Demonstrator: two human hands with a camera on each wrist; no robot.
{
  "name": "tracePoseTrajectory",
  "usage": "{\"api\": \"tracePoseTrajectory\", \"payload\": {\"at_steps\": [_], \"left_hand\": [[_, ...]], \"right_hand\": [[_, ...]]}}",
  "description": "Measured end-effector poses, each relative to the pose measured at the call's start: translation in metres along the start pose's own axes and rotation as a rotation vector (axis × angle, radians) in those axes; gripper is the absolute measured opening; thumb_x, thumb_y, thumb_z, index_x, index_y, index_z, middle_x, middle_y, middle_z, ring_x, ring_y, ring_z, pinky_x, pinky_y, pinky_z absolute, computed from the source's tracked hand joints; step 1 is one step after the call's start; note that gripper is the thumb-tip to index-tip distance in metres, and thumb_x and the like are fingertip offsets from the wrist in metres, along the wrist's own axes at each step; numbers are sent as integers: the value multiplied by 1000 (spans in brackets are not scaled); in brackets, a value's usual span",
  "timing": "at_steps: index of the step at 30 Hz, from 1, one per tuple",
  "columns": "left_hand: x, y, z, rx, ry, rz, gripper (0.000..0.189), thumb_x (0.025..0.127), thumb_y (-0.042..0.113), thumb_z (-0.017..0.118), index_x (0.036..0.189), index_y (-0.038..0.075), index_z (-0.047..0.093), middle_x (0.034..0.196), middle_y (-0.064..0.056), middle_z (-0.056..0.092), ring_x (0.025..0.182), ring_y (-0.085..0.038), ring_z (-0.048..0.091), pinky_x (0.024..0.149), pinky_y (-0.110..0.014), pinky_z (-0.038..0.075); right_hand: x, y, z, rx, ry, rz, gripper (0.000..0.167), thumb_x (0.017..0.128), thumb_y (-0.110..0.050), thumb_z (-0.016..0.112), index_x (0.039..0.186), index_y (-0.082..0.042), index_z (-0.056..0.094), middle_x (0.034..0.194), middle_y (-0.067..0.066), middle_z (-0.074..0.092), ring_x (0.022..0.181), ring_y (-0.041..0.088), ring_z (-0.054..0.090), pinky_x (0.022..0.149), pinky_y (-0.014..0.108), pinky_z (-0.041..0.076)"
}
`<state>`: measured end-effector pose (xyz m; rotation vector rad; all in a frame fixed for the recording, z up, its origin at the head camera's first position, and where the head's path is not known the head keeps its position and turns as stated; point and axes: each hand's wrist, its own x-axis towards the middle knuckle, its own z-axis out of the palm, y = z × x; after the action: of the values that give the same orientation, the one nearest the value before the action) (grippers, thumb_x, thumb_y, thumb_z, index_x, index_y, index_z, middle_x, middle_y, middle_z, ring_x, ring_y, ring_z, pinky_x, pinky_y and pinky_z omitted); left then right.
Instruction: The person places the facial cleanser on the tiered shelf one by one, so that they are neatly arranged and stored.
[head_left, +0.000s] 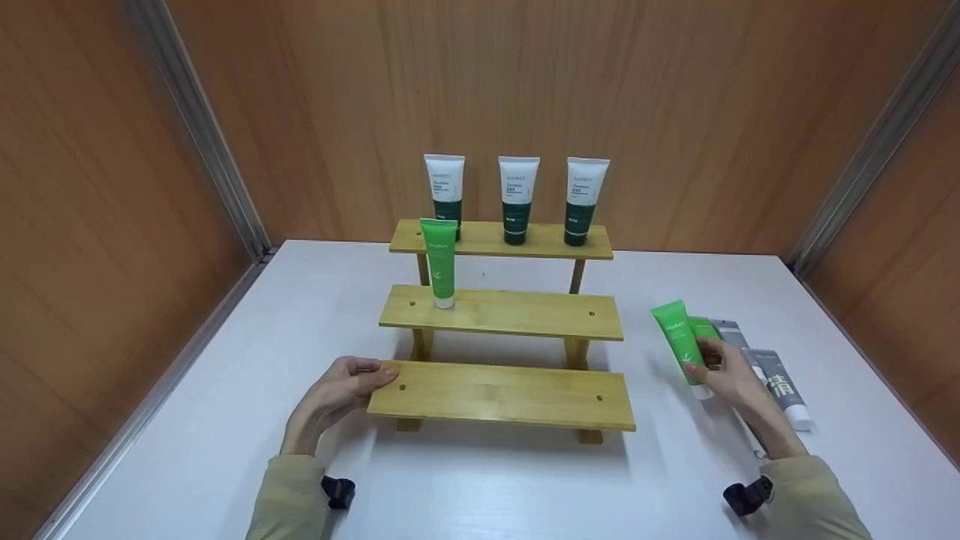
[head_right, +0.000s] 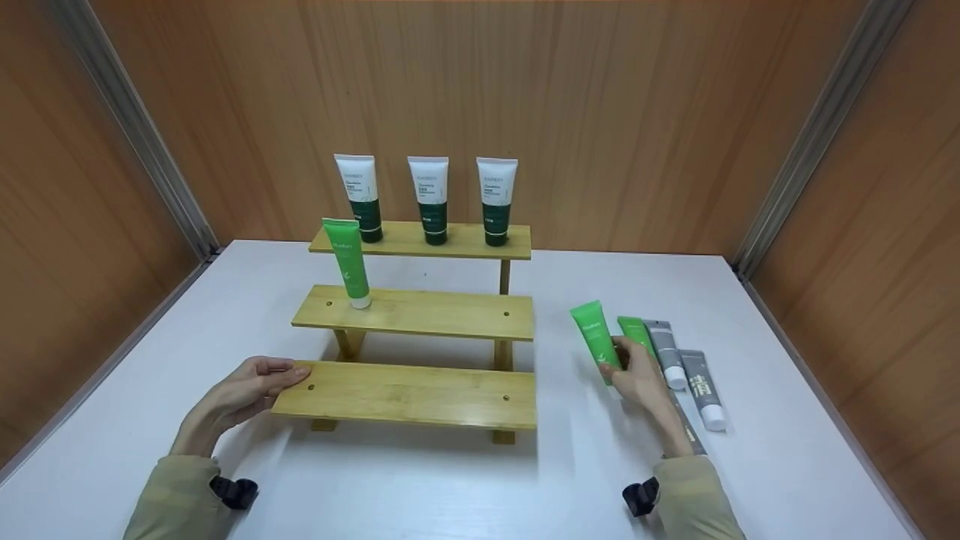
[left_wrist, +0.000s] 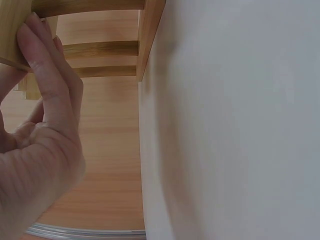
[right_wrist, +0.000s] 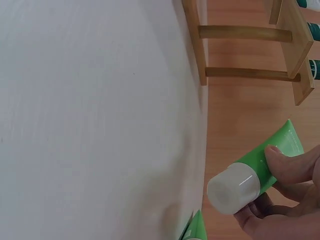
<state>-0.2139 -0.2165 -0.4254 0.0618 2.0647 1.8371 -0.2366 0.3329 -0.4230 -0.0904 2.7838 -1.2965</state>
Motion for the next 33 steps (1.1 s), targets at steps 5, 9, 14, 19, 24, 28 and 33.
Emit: {"api": "tracePoseTrajectory", "payload": {"at_steps": [5,9,14,19,24,28,33], "left_hand": [[0,-1,0,-5,2,-3,41,96,23,69,119,-10,60,94,1,74,81,-9,72,72,-21,59],[0,-1,-1,-7,2,-3,38,96,23,69,116,-8,61,93,1,73,81,-9,72,71,-21,60],[-1,0,-1,-10,-7,6,38,97,22,68,117,-9,61,93,1,74,81,-9,72,72,-21,60],[-2,1,-1,-14,-10,3,37,97,22,67,117,-9,61,93,1,73,81,-9,72,71,-21,59],[-2,1,-1,-7,-12,7,40,97,22,67,119,-11,60,93,1,74,82,-9,72,72,-21,59],[-1,0,0,4,-3,7,44,96,22,68,122,-13,59,93,1,74,82,-9,72,72,-21,59],[-1,1,0,11,3,5,51,96,24,68,127,-15,56,95,1,74,83,-9,72,73,-21,59]], "right_hand": [[0,-5,2,35,34,3,61,101,-5,56,148,19,26,138,41,43,127,51,48,109,57,42],[-1,-8,3,41,64,-19,60,100,-6,58,147,18,29,137,39,46,127,49,50,107,54,44],[-3,-13,4,59,96,-37,59,100,-7,60,147,16,33,136,37,49,125,45,52,100,32,47],[-5,-18,5,84,121,-61,57,100,-10,61,147,11,37,135,31,52,124,36,52,92,14,42],[-7,-25,4,102,134,-81,58,100,-13,63,148,8,38,136,28,53,117,22,54,92,9,41],[-8,-33,4,117,142,-88,57,100,-16,64,147,6,41,136,25,54,114,16,54,92,7,42],[-11,-44,3,137,141,-91,58,100,-20,64,148,3,41,137,22,54,116,15,54,102,20,45]]}}
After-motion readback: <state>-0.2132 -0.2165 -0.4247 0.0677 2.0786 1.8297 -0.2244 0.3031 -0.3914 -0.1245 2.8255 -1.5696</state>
